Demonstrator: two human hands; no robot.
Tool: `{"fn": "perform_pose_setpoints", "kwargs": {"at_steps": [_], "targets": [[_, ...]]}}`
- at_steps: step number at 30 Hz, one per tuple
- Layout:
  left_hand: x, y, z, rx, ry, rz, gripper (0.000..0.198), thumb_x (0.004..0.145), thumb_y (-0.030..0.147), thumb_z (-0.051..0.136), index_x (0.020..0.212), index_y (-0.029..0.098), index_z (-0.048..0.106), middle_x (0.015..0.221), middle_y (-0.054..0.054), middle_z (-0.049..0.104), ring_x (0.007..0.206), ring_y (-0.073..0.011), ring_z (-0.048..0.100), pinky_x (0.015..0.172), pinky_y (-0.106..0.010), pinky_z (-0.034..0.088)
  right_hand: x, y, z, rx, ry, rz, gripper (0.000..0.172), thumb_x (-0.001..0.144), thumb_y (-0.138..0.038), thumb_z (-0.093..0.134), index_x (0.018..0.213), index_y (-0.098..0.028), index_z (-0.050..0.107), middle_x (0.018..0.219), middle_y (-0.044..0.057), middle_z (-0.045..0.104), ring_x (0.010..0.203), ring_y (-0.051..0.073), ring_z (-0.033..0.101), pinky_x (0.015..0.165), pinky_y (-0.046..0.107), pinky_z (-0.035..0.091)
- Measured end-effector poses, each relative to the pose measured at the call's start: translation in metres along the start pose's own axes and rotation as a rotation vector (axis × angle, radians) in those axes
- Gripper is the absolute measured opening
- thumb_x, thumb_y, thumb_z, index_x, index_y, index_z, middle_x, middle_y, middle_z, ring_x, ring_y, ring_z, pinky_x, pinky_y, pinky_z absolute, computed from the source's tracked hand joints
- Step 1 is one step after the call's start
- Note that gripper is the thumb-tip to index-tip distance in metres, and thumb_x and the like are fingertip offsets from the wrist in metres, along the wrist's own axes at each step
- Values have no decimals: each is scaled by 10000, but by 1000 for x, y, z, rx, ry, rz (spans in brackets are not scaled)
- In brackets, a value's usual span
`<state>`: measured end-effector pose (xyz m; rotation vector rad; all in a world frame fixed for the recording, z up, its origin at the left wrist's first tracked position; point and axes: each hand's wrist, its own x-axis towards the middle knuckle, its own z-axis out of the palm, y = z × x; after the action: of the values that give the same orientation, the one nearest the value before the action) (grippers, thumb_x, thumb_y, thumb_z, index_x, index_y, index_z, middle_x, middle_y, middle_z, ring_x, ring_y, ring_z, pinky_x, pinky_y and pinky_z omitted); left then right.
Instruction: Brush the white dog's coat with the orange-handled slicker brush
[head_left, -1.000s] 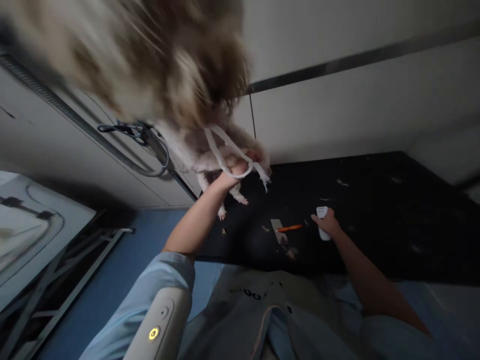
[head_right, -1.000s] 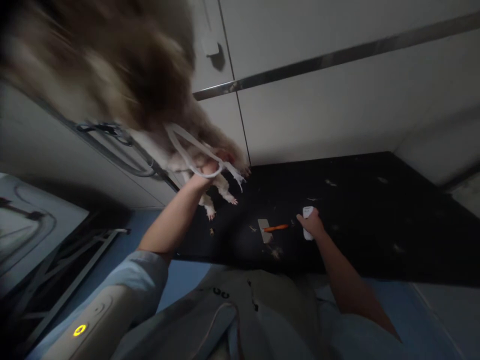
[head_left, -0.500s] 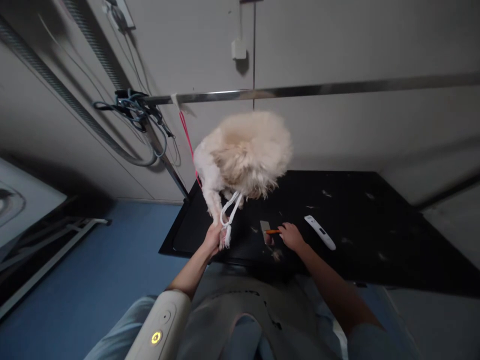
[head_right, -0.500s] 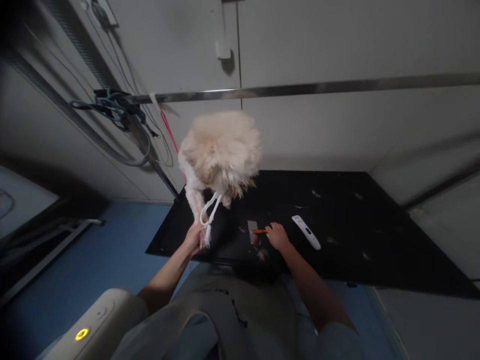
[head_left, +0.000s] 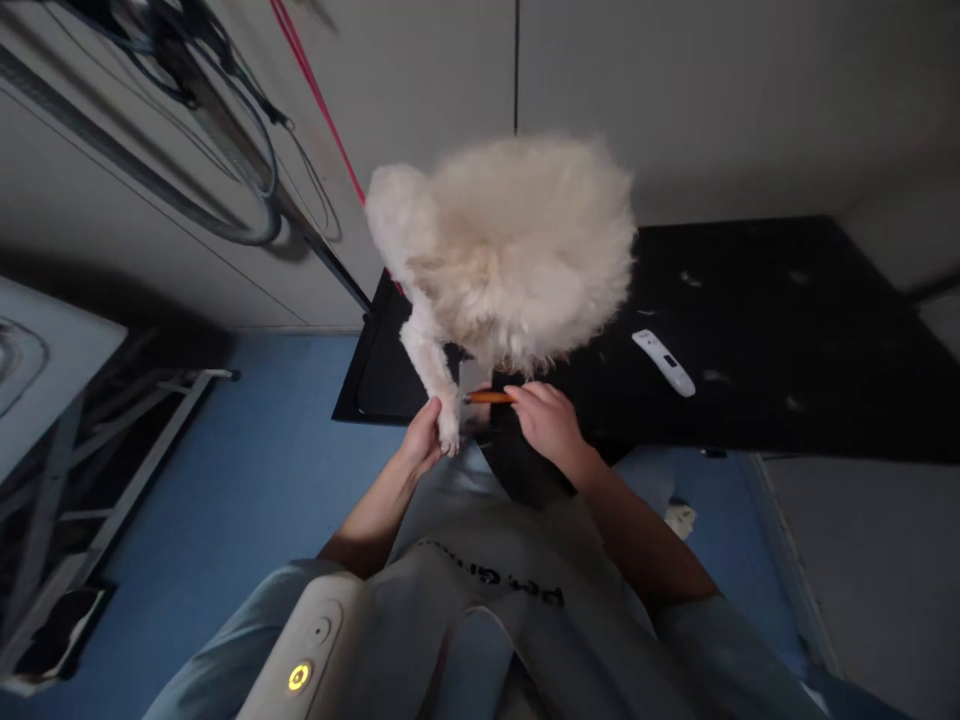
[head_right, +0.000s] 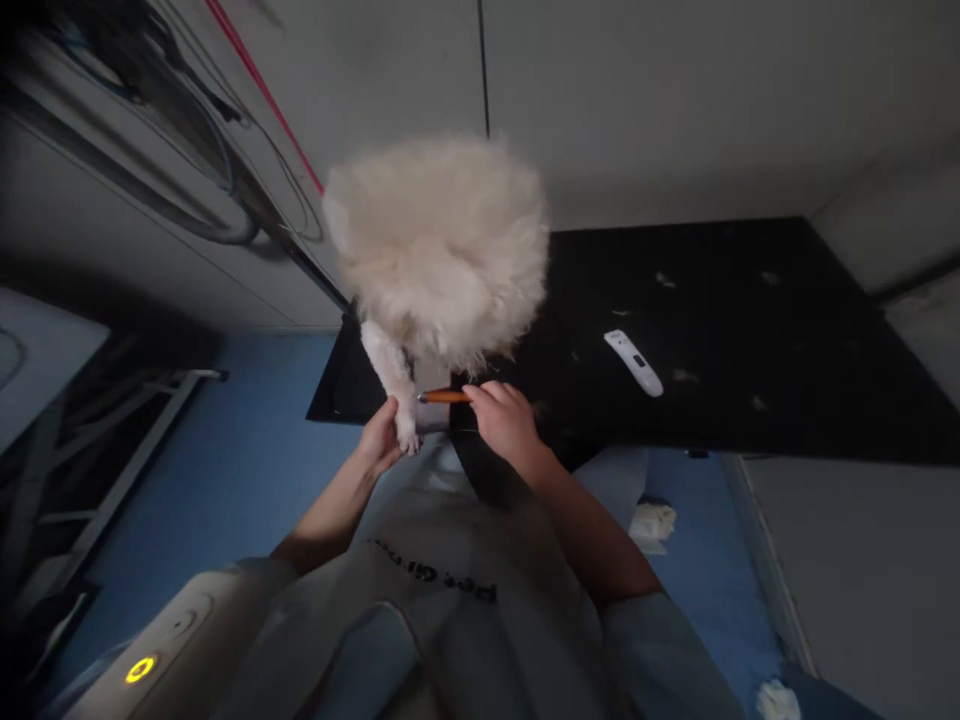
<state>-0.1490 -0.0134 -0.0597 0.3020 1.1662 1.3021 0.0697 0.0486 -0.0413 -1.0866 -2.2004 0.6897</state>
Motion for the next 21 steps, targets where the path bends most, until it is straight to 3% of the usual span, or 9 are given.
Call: {"fn": "perform_pose_setpoints", "kwargs": {"at_steps": [2, 4, 7, 9, 11, 13, 16, 21], "targets": [[2, 6, 11, -30, -18, -26, 497, 922, 577, 658, 1091, 118, 739, 846, -116, 787, 699, -247, 754, 602, -333, 622, -13, -6, -2, 20, 47, 40, 354, 1016, -228, 517, 1260, -257, 772, 1096, 113, 742, 1029, 265, 660, 988, 402, 513], [4, 13, 23, -54, -83, -22, 516, 932, 582, 626, 1136, 121, 737, 991, -145, 800, 943, -301, 781, 772, -389, 662, -27, -11, -5, 58, 36, 44, 359, 1014, -246, 527, 1282, -272, 763, 1094, 101, 739, 1026, 255, 668, 972, 374, 520], [6, 19, 37, -57, -157, 37, 508, 919, 578, 635, 1180, 153, 730, 1191, -154, 778, 1250, -336, 697, 996, -454, 628, -42, -15, -11, 24, 109, 194, 361, 1001, -249, 535, 1280, -273, 764, 1065, 97, 737, 996, 255, 678, 927, 359, 532], [6, 18, 42, -52, -167, 83, 482, 892, 566, 673, 1176, 180, 728, 1265, -140, 759, 1342, -329, 644, 1072, -457, 594, -45, -17, -14, 6, 185, 264, 369, 1008, -258, 517, 1286, -279, 759, 1080, 103, 739, 1006, 266, 684, 923, 367, 538], [5, 16, 44, -49, -169, 97, 467, 869, 560, 696, 1150, 189, 734, 1278, -127, 757, 1356, -335, 634, 1092, -460, 583, -45, -21, -14, 40, 161, 213, 374, 1021, -285, 509, 1312, -295, 744, 1135, 105, 742, 1049, 270, 691, 946, 364, 539], [3, 15, 43, -52, -174, 81, 462, 854, 553, 702, 1125, 182, 743, 1268, -124, 763, 1338, -342, 646, 1085, -461, 583, -45, -23, -12, 61, 52, 164, 372, 1020, -294, 523, 1329, -294, 731, 1183, 103, 742, 1060, 265, 700, 941, 351, 537], [4, 14, 44, -54, -170, 112, 457, 812, 488, 743, 1131, 160, 747, 1281, -133, 760, 1333, -316, 651, 1095, -423, 569, -48, -18, -6, -8, -86, 264, 338, 1004, -242, 527, 1262, -251, 746, 1146, 107, 759, 997, 254, 713, 889, 333, 526], [16, 21, 51, 88, -67, 304, 533, 674, 540, 851, 999, 128, 752, 1052, -148, 796, 1139, -326, 729, 1043, -430, 577, -47, -1, 10, -84, -133, 304, 300, 1031, -230, 481, 1199, -245, 728, 1154, 94, 759, 1039, 226, 709, 884, 296, 504]]}}
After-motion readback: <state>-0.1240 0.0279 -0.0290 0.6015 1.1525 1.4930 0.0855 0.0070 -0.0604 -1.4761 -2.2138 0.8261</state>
